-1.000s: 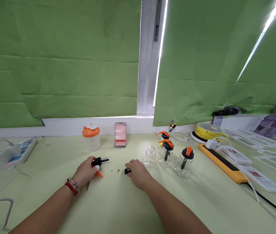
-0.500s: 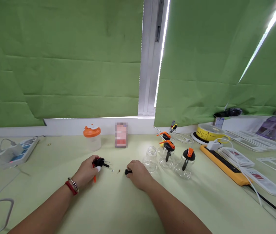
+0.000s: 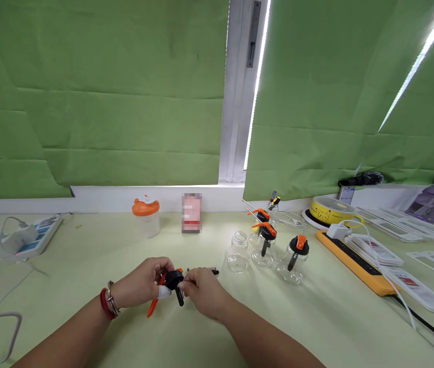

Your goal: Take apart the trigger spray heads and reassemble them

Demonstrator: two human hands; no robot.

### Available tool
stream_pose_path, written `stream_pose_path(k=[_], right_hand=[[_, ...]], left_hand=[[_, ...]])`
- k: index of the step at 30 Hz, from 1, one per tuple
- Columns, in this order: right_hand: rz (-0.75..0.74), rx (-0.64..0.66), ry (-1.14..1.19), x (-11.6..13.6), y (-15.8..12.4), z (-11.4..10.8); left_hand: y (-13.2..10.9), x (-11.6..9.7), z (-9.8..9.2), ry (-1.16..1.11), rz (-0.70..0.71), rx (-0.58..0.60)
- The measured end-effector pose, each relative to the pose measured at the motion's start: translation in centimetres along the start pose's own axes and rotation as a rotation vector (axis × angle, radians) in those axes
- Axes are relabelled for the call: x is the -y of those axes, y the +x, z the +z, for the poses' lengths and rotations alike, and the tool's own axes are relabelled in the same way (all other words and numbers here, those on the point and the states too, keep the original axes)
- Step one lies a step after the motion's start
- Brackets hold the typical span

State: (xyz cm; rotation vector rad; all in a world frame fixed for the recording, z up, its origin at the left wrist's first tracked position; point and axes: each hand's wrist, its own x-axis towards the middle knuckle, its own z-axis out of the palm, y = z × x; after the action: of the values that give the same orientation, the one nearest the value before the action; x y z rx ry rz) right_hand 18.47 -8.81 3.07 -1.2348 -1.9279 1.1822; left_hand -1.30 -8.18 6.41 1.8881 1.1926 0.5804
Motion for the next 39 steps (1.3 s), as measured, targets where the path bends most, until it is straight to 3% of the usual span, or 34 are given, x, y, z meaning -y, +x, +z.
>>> stream_pose_path(k=[5, 9, 13, 21, 26, 32, 35, 37, 39], right_hand=[[0.048, 0.154, 0.231, -0.1, 0.2, -0.6], [0.035, 0.121, 0.346, -0.8, 0.5, -0.1], [0.099, 0.089, 0.35, -1.1, 0.8, 0.1], [0.206, 0.301, 0.541, -0.5, 0.3, -0.6], [0.289, 0.401, 0.59, -0.6, 0.1, -0.5], [0.288, 0.276, 0.702, 0.0, 0.3, -0.1], [0.287, 0.172, 0.747, -0.3, 0.7, 0.2], [0.229, 0.042, 0.678, -0.6, 0.9, 0.4], [0.079, -0.103, 0.47, -0.9, 1.0, 0.6]], left_hand=[[0.1, 0.2, -0.6, -0.029, -0.018, -0.044], [0.2, 0.7, -0.4, -0.052, 0.006, -0.019], [-0.2, 0.4, 0.0, -0.039, 0.027, 0.075], [-0.9, -0.4, 0.0, -0.083, 0.114, 0.341], [-0.9, -0.1, -0.2, -0.105, 0.123, 0.413], [-0.7, 0.4, -1.2, -0.074, 0.175, 0.429], [-0.7, 0.6, -1.9, -0.059, 0.174, 0.504], [-0.8, 0.8, -2.3, -0.052, 0.134, 0.552], [-0.8, 1.1, -2.8, -0.044, 0.074, 0.554]])
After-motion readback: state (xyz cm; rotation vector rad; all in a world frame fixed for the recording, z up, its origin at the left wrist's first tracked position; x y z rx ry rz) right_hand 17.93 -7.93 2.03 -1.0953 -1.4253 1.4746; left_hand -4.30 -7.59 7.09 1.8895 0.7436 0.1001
